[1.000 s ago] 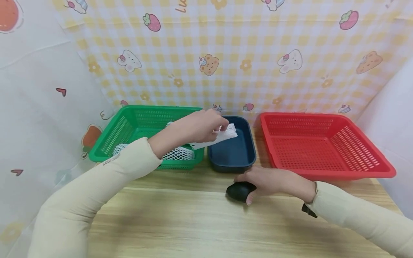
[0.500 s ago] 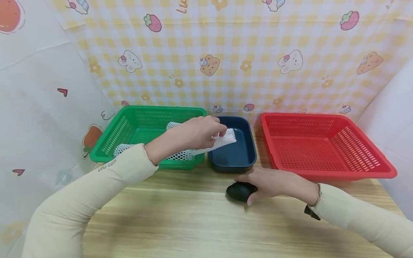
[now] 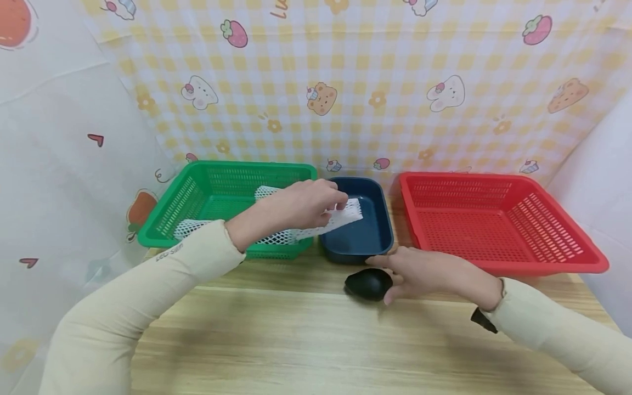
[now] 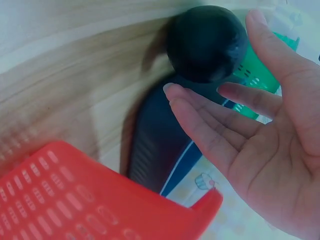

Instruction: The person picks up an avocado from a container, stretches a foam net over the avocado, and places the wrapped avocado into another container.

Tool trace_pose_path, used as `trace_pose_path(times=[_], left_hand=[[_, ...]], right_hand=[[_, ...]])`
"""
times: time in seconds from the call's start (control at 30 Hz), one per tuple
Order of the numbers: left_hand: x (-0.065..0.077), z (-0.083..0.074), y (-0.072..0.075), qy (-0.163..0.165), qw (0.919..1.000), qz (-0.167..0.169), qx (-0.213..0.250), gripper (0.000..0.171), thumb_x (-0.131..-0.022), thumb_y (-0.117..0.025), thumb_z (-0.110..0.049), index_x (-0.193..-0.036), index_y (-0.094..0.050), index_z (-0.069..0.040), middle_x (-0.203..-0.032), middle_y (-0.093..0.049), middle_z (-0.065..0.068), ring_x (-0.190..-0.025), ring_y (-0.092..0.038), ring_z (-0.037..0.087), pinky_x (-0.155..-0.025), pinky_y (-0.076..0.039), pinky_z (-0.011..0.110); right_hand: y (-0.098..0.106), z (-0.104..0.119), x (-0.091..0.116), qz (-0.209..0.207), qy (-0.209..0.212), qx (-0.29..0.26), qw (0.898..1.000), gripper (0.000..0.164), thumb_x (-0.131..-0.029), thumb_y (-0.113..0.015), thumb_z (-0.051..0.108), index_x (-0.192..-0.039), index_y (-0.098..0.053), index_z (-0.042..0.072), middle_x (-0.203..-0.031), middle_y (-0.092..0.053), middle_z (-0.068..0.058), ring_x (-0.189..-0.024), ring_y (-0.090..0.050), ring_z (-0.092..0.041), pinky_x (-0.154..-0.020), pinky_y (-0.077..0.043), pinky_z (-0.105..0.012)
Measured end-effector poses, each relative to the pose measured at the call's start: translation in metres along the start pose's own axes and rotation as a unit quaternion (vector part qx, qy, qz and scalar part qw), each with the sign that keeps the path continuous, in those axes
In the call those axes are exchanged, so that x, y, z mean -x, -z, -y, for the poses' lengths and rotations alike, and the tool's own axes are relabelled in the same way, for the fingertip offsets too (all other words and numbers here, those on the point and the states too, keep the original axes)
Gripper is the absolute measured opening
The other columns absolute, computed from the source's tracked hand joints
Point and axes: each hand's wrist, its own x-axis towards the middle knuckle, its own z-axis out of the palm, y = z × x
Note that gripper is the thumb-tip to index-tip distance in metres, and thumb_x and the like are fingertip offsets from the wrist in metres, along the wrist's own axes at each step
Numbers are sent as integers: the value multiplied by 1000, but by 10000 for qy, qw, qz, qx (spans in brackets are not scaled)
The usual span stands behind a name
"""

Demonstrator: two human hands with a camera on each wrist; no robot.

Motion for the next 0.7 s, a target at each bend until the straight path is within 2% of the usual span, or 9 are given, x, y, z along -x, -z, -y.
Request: trace_pose_path(times=[0.13,0.27,0.33,0.5,0.53,0.7], left_hand=[[0,2,-2,10,10000,28,58,23,-95,-69,-6,-117,-71,-10,-108,-65,8,-94,-62,21,-71,-53,29],[0,3,-3,-19,10000,-41,45,22,-94,-70,-6,-116,-71,-10,-107,-65,8,-93,-62,20,-71,-54,29],[0,3,-3,-47,9999,-82,41,22,-94,-70,-5,-116,-71,-10,-106,-66,8,-93,-62,20,-71,-54,29],[0,3,-4,-64,9999,-137,68,22,-94,-71,-6,-116,-72,-10,-107,-66,8,-92,-63,21,-71,-54,29],[0,3,-4,-64,9999,-136,75,23,-94,-71,-6,-116,-72,-10,-107,-67,8,-93,-63,21,-72,-54,28],[1,3,-5,-36,9999,-125,72,23,-94,-71,-7,-117,-71,-11,-107,-66,7,-92,-62,20,-72,-53,28]], right_hand=[[5,0,2,3,-33,-105,9999,75,-83,-83,47,-142,-58,7,-92,-69,11,-76,-65,-5,-71,-55,-30],[17,2,7,-14,-416,-208,9989,76,-82,-81,52,-142,-59,11,-107,-71,9,-95,-70,-14,-77,-57,-32],[24,2,8,-103,-452,-239,9986,77,-81,-82,53,-142,-59,11,-103,-71,10,-95,-71,-16,-76,-57,-31],[39,-2,8,-739,38,-156,9971,71,-80,-85,46,-134,-64,6,-91,-69,10,-79,-67,-6,-69,-56,-27],[41,-3,8,-894,128,-198,9957,68,-80,-86,43,-133,-65,6,-93,-70,9,-77,-66,-4,-69,-57,-27],[46,-9,4,-1589,387,-665,9843,55,-84,-86,32,-127,-66,4,-92,-71,8,-78,-68,-3,-72,-58,-29]])
